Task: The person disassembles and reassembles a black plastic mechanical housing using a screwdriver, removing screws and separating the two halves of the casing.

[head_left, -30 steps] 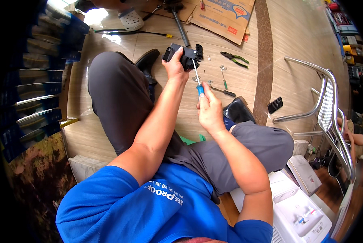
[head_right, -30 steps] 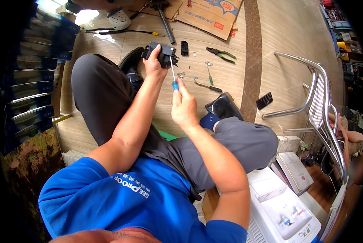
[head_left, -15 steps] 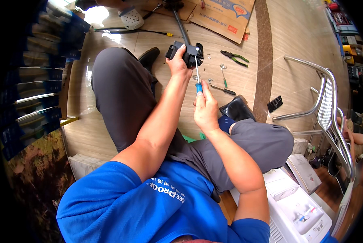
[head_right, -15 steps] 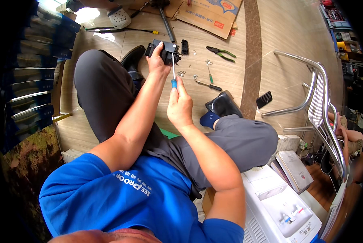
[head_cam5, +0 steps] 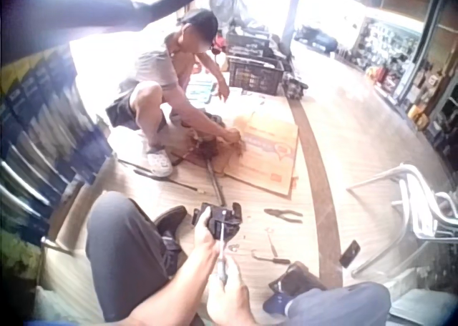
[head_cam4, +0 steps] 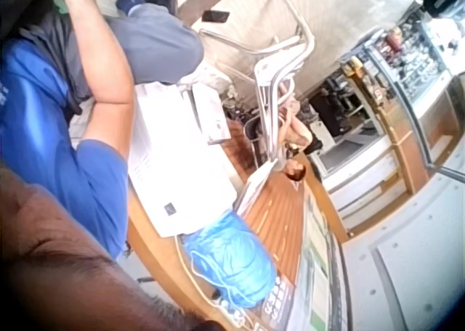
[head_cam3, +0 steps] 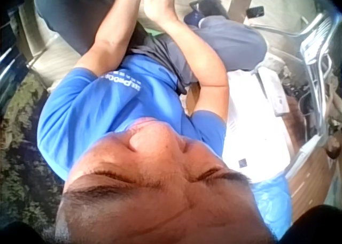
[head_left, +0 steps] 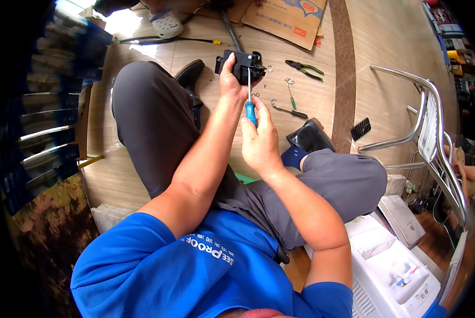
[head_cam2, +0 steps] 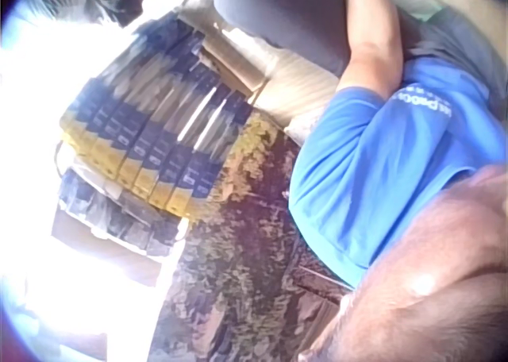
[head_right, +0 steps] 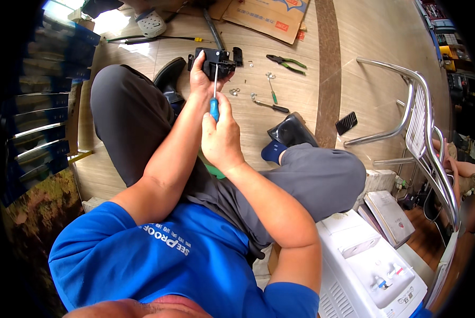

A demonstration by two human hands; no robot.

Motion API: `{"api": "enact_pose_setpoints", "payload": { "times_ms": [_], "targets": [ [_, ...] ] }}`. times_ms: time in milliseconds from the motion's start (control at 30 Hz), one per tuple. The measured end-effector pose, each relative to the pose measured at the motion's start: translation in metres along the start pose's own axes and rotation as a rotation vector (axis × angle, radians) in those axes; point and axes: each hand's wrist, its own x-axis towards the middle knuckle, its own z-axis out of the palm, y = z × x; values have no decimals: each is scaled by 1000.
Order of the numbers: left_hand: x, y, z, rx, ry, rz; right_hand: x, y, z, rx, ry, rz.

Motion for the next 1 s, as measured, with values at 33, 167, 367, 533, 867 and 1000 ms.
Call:
{"api": "enact_pose_setpoints", "payload": {
  "times_ms": [33, 167, 367, 533, 867, 1000],
  "targets": [
    [-1, 0, 1, -13, -5, -2, 1, 0, -1, -26, 13, -57],
    [1, 0, 1, -11, -7, 12, 3, -19, -13, -64, -84, 44],
    [-3, -1, 9, -38, 9, 12, 0, 0, -5, 40, -112, 118],
    [-4, -2, 17, -39, 44, 14, -2, 16, 9, 40, -10, -58],
    [4, -2, 4, -93, -156, 52, -13, 16, 10, 51, -7, -3],
    [-12, 15, 26, -119, -349, 148, -34, 1, -3, -49, -48, -81]
  ]
}}
